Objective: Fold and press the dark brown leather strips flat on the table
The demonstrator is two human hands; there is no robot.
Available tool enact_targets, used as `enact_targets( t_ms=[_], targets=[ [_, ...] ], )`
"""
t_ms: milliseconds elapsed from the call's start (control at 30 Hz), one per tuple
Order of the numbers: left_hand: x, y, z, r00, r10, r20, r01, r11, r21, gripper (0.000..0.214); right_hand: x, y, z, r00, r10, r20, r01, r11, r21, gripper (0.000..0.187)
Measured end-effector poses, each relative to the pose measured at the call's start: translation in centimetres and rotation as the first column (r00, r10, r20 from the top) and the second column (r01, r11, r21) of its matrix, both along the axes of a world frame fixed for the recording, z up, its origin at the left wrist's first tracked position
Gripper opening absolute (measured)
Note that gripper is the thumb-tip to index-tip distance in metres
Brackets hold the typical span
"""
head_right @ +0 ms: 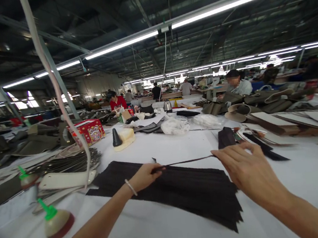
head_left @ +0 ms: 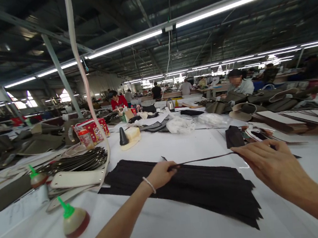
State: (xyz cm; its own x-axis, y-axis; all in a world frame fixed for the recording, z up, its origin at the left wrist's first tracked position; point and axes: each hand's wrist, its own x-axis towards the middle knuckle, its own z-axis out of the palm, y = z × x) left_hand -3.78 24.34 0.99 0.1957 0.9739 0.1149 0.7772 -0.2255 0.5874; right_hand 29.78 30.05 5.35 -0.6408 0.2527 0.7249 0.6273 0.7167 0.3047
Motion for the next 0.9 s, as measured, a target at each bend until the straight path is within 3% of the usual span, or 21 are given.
enact_targets(
  t_ms=[133,233,400,500,667,900],
  targets=[
    [-7.9,-1.7,0.0,0.95,0.259,-0.172,-0.252,0.966,0.064,0.027,2.3,0.0,-4.7,0.996,0.039,0.076,-0.029,0.992,-0.122,0.034],
    [-12.1,-3.8,-0.2,0.884,0.376,-0.278,-0.366,0.926,0.09,0.03,2.2,-0.2,-8.5,0.991,0.073,0.111,-0.054,0.985,-0.166,0.036],
    [-14.4,-6.4,-1.2,0.869,0.316,-0.381,-0.347,0.938,-0.014,0.03,0.7,0.6,-12.1,0.993,0.086,0.077,-0.066,0.971,-0.229,0.032],
    [-14.5,-7.1,-1.9,0.873,0.273,-0.403,-0.322,0.945,-0.056,0.033,0.4,1.7,-13.0,0.997,0.066,0.048,-0.052,0.964,-0.26,0.033],
    [-14.6,-7.2,-3.1,0.835,0.324,-0.444,-0.363,0.932,-0.003,0.032,0.4,2.4,-13.3,0.993,0.095,0.069,-0.072,0.957,-0.28,0.034],
    [-15.6,-6.9,-3.1,0.748,0.446,-0.491,-0.389,0.894,0.22,0.025,0.6,2.5,-12.1,0.995,0.064,0.079,-0.044,0.973,-0.224,0.03]
  ],
)
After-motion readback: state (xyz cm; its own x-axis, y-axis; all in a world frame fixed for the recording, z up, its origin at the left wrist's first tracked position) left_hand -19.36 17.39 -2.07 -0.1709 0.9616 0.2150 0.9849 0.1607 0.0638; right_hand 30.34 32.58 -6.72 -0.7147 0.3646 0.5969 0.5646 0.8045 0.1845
